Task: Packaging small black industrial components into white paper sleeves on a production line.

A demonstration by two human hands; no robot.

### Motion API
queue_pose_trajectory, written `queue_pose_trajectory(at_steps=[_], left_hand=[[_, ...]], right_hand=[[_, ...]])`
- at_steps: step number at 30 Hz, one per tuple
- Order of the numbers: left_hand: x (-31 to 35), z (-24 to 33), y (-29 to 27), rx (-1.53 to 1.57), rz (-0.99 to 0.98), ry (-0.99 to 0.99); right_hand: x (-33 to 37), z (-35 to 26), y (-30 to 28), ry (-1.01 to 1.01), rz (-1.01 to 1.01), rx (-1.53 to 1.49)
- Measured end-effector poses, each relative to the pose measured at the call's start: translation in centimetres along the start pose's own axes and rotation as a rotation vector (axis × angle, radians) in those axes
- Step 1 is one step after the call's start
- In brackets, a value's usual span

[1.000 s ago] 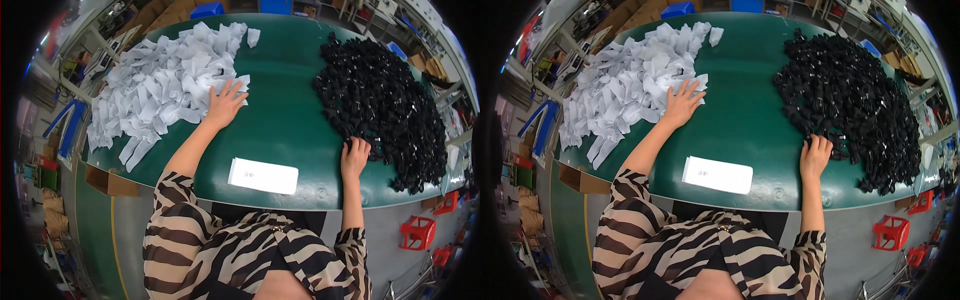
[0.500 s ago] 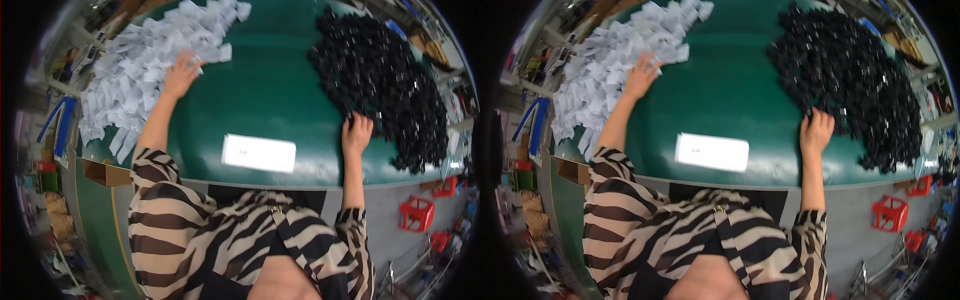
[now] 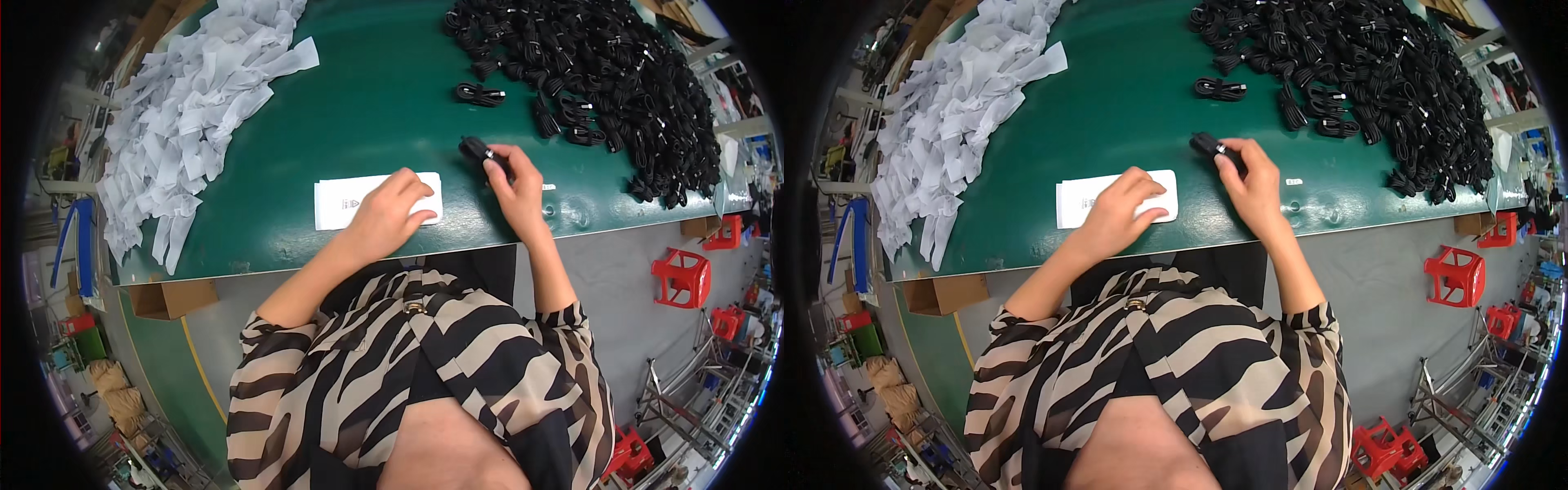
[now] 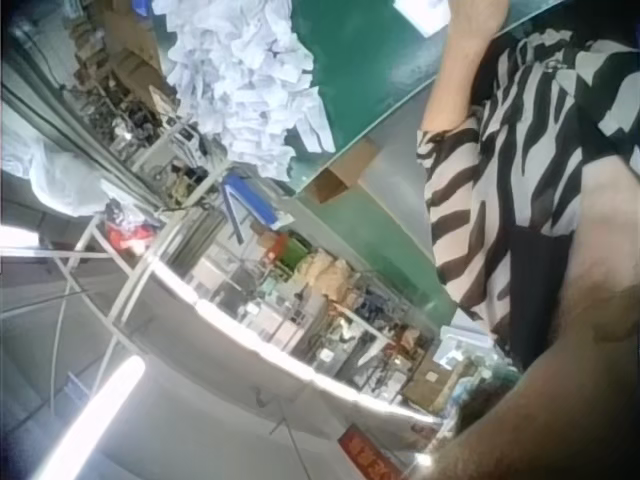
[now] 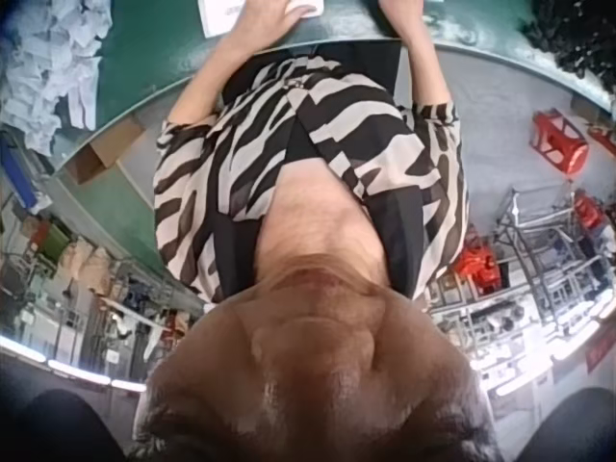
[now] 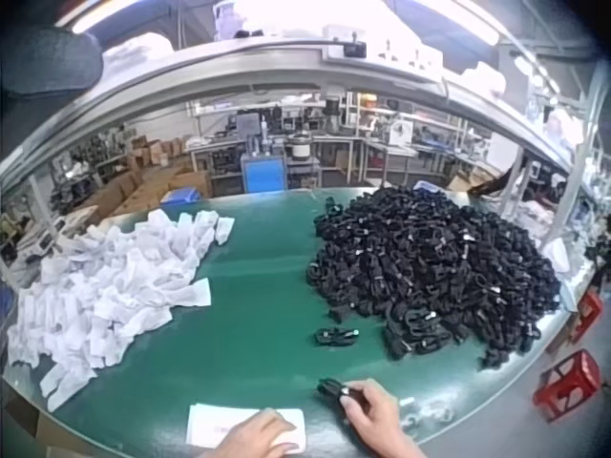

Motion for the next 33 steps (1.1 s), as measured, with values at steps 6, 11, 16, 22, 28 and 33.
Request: queue_pose_trajectory(at_steps=[6, 11, 16, 22, 28, 33], left_hand=[[0.2, -1.0, 2.2, -0.090, 0.085, -0.068], [0.3, -1.7, 1.9, 0.124, 0.084, -0.245], [0.4, -1.8, 1.6, 0.229, 0.097, -0.338], [0.4, -1.7, 1.3, 0.245, 0.076, -0.353], [-0.2, 0.1, 0.8, 0.137, 0.097, -0.071], [-0.8, 0.9, -0.5, 0.053, 0.128, 0.003]], right_hand=[[3.2, -2.5, 0.1, -0.087, 0.007, 0.058], [4.7, -3.2, 0.5, -0.310, -0.019, 0.173], [5.2, -3.3, 0.9, -0.533, -0.058, 0.322], [4.9, -4.3, 1.0, -0.661, -0.160, 0.360], [4.7, -1.7, 2.1, -0.136, -0.220, -0.001], [4.0, -2.7, 2.7, -0.173, -0.217, -0.215]])
Point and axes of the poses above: each hand's wrist, its own x-axis away from the middle knuckle, its own y-axis out of the palm, z = x × y, the point moved 4 cm from there along -x, towards the middle knuckle, and after that the axes turned 2 degrees about -x, right-handed, at the moved point
